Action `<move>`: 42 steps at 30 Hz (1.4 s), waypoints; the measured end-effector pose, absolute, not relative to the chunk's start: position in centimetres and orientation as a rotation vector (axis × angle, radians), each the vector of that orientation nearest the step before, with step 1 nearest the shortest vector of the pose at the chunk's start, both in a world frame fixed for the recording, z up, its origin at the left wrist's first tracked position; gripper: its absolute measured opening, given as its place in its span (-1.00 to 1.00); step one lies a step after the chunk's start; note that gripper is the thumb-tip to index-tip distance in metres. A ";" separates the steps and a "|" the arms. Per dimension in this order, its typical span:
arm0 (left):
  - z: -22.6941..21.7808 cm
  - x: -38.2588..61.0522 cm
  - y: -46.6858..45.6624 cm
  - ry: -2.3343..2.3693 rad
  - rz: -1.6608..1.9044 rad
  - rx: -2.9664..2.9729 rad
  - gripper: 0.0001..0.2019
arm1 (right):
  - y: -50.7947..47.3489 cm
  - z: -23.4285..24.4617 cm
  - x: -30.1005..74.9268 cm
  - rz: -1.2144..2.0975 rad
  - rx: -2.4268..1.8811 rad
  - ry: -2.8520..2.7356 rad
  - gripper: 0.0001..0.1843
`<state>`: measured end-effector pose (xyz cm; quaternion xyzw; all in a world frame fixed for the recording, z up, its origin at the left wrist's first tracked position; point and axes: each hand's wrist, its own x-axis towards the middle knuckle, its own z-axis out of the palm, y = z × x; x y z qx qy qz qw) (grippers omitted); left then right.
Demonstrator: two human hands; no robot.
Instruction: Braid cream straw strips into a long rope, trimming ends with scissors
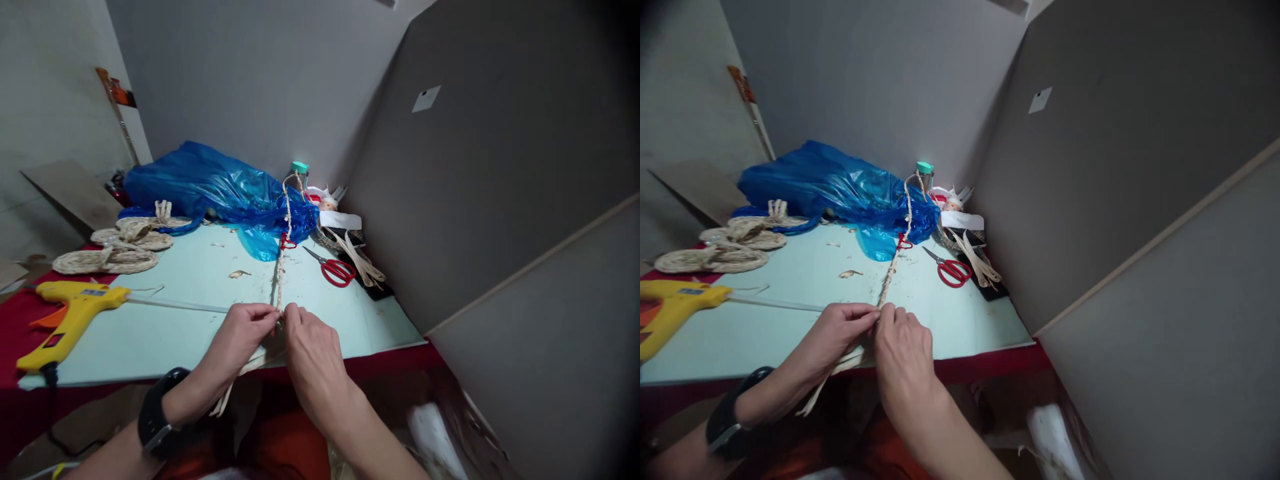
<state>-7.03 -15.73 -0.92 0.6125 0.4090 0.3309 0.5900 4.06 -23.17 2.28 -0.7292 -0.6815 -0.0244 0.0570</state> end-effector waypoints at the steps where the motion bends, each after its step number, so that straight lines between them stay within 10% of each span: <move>1: -0.9 -7.0 -15.8 0.961 0.799 1.463 -0.72 | -23.3 2.5 4.0 -0.126 -2.251 -2.068 -0.72; 15: -0.2 -8.0 -16.2 0.829 0.728 1.092 -0.78 | -24.7 -0.8 0.5 -0.275 -1.989 -1.922 -0.71; 27: -0.1 -8.4 -16.2 0.705 0.724 1.010 -0.80 | -21.9 1.5 5.2 0.767 -1.532 -1.632 -0.68; 42: 0.0 -8.9 -16.8 0.903 0.630 1.647 -0.80 | -21.1 -0.7 6.0 0.857 -1.445 -1.451 -0.68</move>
